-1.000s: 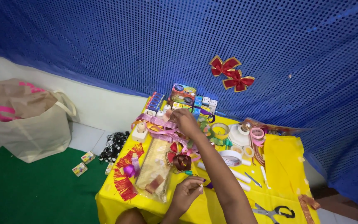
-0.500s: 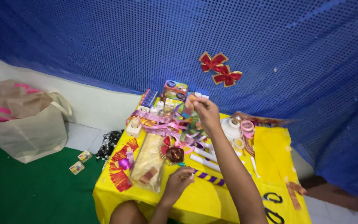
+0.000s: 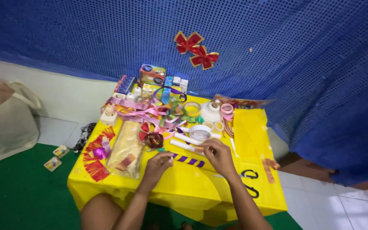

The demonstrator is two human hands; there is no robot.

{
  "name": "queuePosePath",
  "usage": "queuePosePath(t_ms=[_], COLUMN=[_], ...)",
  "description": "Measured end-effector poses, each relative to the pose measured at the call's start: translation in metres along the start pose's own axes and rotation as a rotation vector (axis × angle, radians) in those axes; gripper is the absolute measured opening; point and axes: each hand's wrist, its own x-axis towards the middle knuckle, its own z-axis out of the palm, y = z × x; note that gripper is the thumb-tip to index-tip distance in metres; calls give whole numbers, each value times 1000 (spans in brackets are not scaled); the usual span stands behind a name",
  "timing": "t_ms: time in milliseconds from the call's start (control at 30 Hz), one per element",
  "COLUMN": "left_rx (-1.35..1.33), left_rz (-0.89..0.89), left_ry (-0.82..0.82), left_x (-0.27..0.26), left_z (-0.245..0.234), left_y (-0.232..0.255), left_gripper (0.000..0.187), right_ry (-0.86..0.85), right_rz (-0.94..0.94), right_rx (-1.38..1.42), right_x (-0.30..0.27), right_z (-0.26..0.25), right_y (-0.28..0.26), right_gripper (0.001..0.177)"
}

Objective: The person is applying double-sided tape to various ribbons and paper strips as part of a handicraft project.

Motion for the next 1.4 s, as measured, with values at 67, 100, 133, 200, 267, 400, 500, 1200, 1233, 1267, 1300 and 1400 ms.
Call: queuePosePath(t_ms=[67,100,133,200,267,400,500,1200,1233,1267,1300,1400], left_rx=[-67,-131,-130,-48,-42,-65,-48,-84,-90,-89,-88,-67], left_rz=[110,222,217,82,103,99,97,4,6,-16,-38,-24], left_ry=[-16,-26,-26,-5,-16,6,25,8,12,18,24,22], left_x=[4,5,2,2,4,4,6,13,13,13,12,12], left_z=[-1,-3,-3,-3,-5,-4,-4,-6,-5,-5,-5,-6], left_y=[-17,-26,-23,-14,-17,-19,-24,-25,-23,-22,-21,-24], left_gripper=[26,24,24,28,27,27,26,25,25,25,26,26], right_ry=[46,92,91,99,128,101,-82,98,93,110,129,227], right_rz=[75,145,150,-44,-78,-163,-255,-286,-291,-263,-234,-138], right_rx=[69,143,145,151,145,81,-137,-307,-308,-304,-298,-179], right_x=[-20,-29,-38,-51,-61,-69,-84,-94,-96,-97,-99,-107], right_z=[-4,-5,-7,-11,-2,31,60,55,55,55,56,62], right_y=[-9,-14,-16,-19,-8,10,31,26,29,32,34,54], right_gripper=[17,21,21,12,11,12,20,21,21,22,25,37])
